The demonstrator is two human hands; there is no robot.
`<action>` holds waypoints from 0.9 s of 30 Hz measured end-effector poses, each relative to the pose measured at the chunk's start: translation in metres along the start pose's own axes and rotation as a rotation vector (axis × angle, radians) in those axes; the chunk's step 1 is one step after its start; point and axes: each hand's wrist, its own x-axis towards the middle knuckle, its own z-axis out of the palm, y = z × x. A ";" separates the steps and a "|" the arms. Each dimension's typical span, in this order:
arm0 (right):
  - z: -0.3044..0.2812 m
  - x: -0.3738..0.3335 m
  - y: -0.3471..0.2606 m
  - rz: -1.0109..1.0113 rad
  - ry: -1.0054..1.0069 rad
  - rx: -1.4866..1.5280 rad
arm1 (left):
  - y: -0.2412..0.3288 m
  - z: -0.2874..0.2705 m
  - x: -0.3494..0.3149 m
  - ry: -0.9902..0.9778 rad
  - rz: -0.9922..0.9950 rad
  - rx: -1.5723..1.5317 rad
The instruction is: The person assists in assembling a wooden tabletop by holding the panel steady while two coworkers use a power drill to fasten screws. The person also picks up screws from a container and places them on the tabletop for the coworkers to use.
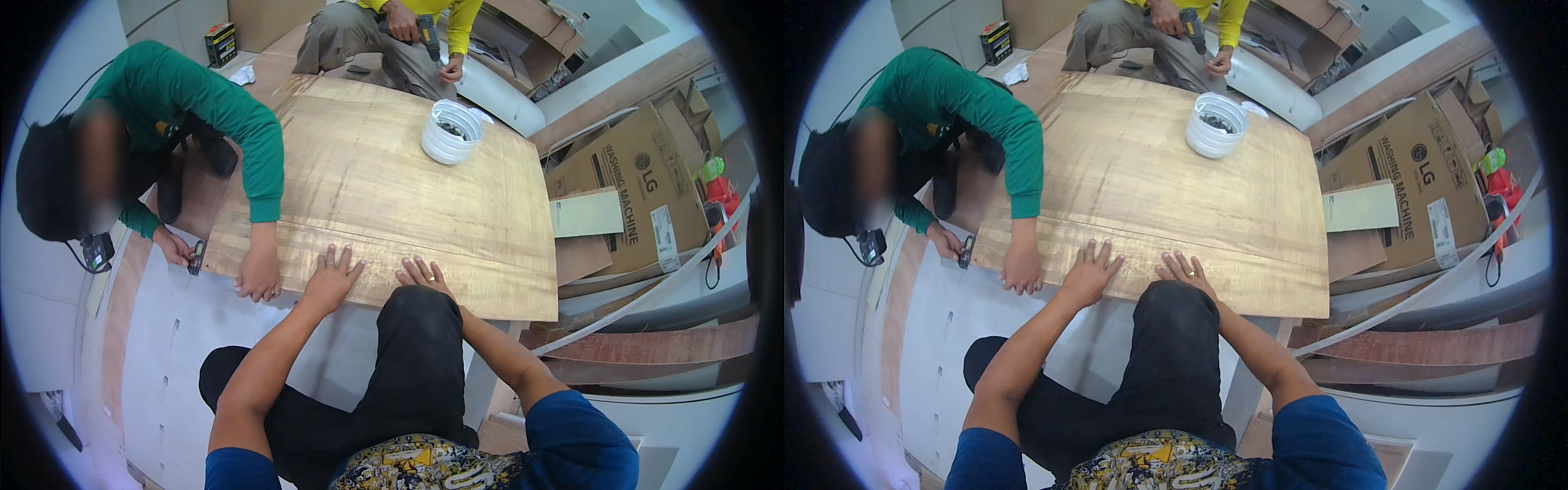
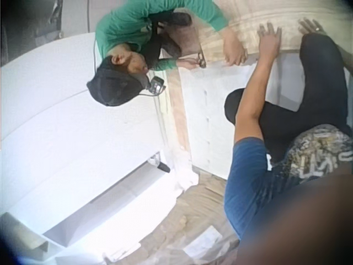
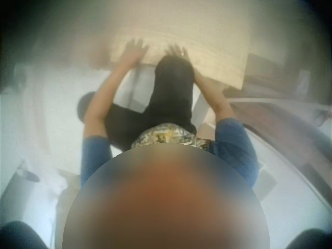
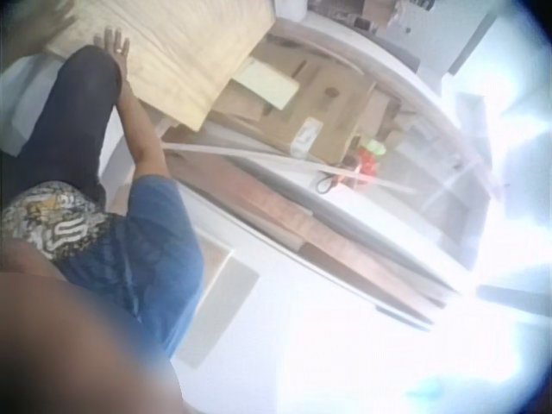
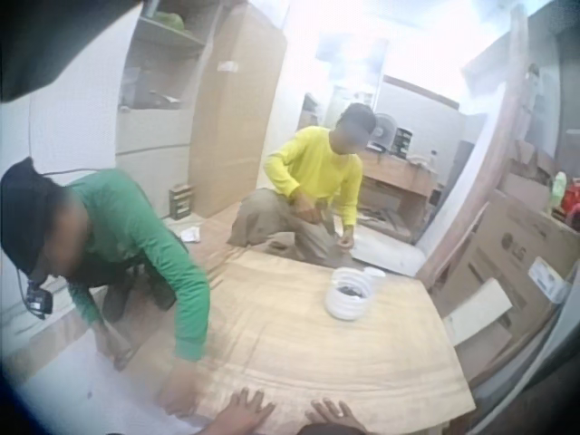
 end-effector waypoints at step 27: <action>0.036 0.001 0.024 -0.011 0.090 -0.132 | 0.002 -0.020 0.011 -0.094 0.048 0.014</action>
